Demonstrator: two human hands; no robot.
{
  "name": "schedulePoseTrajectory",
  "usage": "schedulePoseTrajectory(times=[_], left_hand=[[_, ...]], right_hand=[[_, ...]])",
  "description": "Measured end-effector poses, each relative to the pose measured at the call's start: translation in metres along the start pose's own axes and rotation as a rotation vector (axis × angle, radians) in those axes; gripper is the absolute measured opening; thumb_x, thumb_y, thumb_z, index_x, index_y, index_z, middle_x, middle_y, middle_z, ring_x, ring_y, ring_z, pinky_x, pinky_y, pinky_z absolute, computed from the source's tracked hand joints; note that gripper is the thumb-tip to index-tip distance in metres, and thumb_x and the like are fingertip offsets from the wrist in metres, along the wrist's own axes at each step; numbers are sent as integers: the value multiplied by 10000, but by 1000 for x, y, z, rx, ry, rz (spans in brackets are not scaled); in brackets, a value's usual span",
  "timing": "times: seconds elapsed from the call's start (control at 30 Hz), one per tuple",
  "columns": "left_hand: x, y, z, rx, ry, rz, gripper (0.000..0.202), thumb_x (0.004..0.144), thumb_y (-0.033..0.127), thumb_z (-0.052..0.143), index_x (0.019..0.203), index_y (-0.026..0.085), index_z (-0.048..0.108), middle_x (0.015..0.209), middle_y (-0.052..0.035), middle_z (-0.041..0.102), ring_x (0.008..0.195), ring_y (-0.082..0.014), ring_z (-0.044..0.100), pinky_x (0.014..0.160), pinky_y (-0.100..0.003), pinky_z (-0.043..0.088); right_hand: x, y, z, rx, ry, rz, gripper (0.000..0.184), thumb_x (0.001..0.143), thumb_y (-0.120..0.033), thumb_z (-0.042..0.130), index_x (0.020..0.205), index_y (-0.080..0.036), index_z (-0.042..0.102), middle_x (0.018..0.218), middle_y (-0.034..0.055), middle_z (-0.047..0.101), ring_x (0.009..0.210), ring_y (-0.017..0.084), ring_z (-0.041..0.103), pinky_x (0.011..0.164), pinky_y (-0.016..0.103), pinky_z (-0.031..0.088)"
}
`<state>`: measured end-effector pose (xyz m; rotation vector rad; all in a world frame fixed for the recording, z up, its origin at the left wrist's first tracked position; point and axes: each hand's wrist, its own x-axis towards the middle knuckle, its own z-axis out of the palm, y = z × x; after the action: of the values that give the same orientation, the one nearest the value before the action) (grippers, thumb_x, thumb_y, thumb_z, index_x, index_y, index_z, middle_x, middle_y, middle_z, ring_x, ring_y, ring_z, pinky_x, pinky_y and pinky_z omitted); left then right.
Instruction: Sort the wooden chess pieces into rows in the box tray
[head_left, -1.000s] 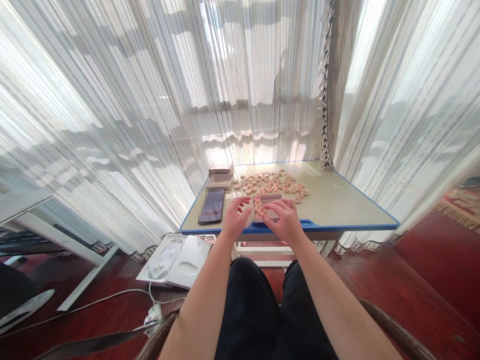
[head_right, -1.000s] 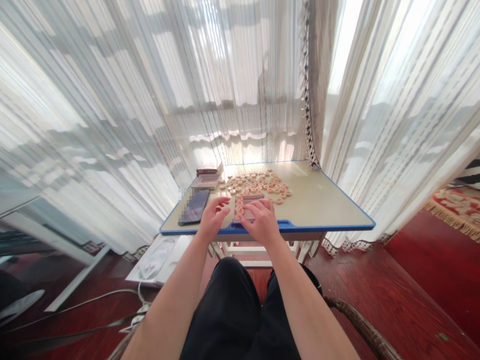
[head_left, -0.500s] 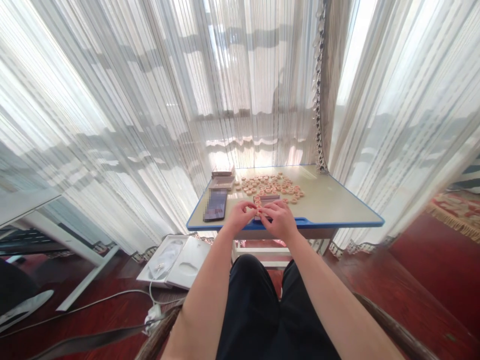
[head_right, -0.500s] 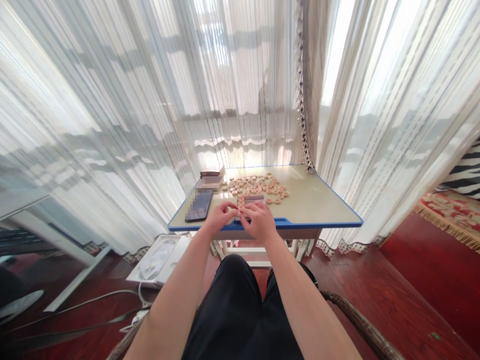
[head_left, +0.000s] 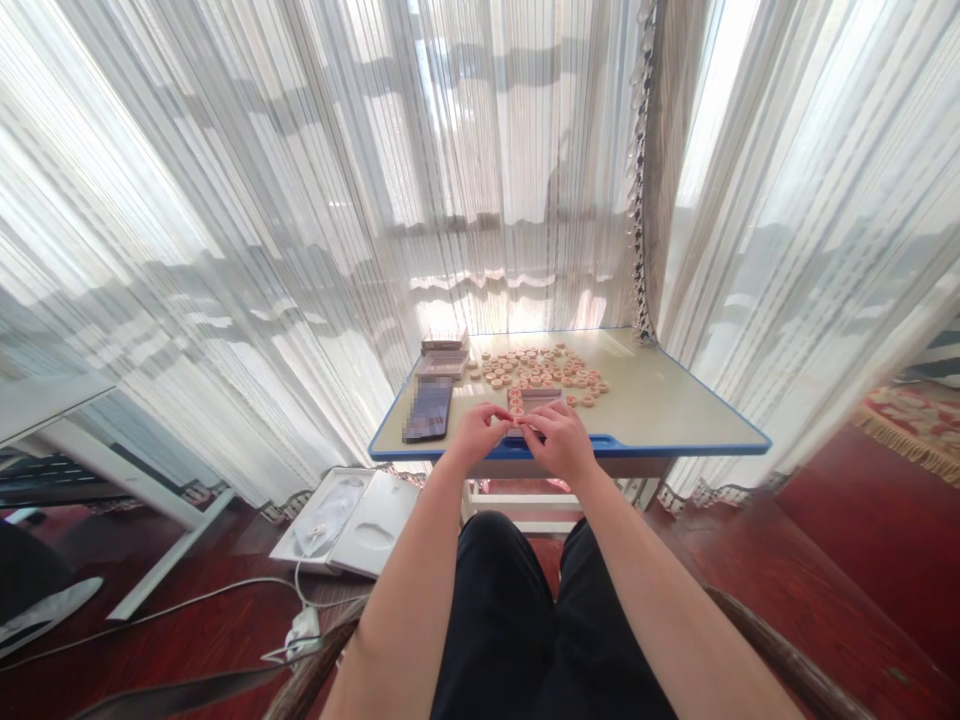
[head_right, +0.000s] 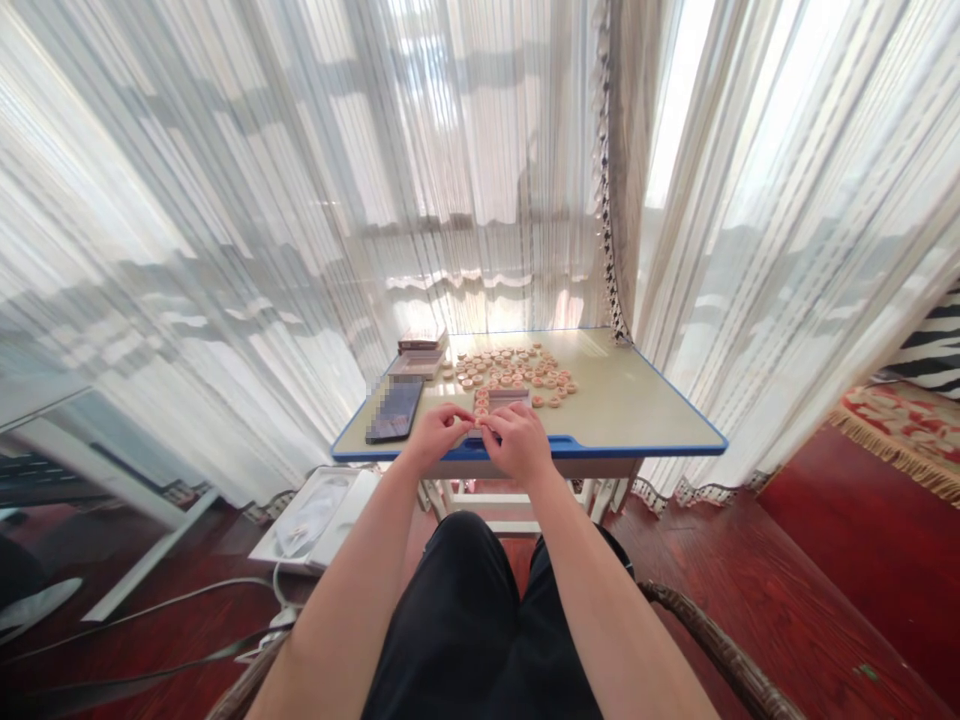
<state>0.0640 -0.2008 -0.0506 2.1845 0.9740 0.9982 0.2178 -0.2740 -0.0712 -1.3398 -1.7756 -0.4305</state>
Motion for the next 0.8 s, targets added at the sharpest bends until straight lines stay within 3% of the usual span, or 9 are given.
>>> schedulePoseTrajectory(times=[0.27, 0.8], left_hand=[[1, 0, 2, -6, 33, -65, 183, 691, 236, 551, 774, 154, 691, 615, 8, 580, 572, -106, 466, 559, -225, 382], [1, -2, 3, -26, 20, -84, 201, 695, 213, 514, 759, 162, 698, 686, -13, 636, 672, -139, 536, 636, -250, 429]], right_hand=[[-3, 2, 1, 8, 17, -23, 187, 837, -231, 526, 872, -222, 709, 832, 35, 701, 803, 185, 541, 793, 339, 403], [-3, 3, 1, 17, 14, -48, 179, 822, -221, 537, 847, -223, 715, 822, 28, 705, 775, 176, 550, 774, 322, 412]])
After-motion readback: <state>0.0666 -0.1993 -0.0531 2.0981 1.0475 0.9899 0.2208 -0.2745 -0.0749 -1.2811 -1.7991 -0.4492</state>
